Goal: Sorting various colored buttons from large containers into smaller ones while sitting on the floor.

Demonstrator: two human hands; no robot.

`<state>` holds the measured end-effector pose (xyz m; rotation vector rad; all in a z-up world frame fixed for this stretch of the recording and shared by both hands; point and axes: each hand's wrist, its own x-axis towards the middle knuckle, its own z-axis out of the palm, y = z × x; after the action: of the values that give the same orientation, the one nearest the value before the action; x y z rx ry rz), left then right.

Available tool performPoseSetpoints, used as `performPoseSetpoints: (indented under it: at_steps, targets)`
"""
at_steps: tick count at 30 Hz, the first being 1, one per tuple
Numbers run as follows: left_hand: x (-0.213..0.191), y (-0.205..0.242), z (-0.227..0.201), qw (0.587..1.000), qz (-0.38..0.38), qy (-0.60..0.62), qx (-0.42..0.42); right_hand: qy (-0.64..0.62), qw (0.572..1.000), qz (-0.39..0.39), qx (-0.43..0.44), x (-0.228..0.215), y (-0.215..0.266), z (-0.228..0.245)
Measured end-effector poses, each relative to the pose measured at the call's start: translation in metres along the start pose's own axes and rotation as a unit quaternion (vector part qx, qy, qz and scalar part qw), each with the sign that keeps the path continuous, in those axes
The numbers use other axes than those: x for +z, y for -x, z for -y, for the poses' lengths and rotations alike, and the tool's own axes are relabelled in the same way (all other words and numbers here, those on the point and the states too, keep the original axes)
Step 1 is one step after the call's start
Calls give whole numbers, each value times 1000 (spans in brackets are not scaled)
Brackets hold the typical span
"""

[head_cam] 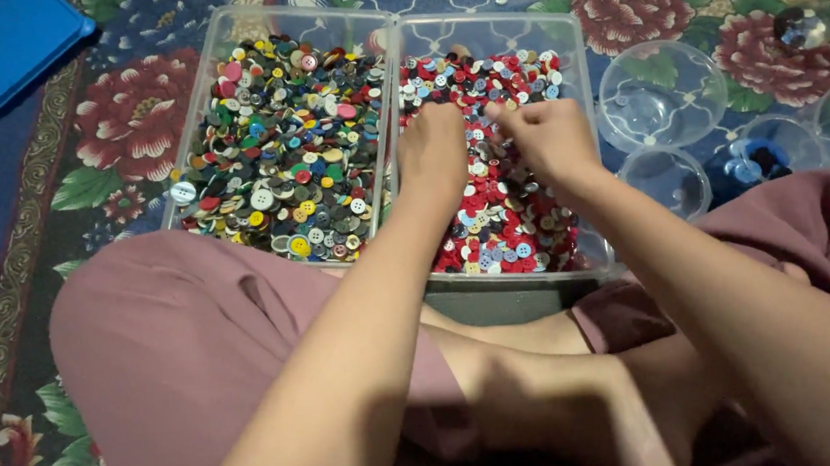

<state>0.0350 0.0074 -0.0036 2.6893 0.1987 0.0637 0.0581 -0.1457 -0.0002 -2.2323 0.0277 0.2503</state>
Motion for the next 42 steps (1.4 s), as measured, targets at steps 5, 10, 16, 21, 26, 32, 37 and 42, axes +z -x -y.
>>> performPoseSetpoints:
  at_steps: [5,10,16,21,26,32,37,42]
  targets:
    - [-16,13,-4,999,-20,27,1,178,980,49,-72,8,-7,18]
    - [-28,21,-10,998,-33,49,-25,253,963,70,-58,22,-24,8]
    - [-34,32,-9,994,-69,76,-37,209,969,43,-128,18,-20,0]
    - [-47,49,-10,980,-157,123,5,-373,920,-12,121,11,-19,1]
    - [-46,55,0,978,-159,119,71,-453,883,54,108,-21,5,16]
    - [-46,59,-4,988,-61,143,20,-480,865,104,102,-24,10,13]
    - [-50,71,-3,989,-36,142,31,-306,948,38,81,-14,19,-1]
    - [-48,78,-1,972,-141,169,85,185,979,-23,-79,-11,43,-6]
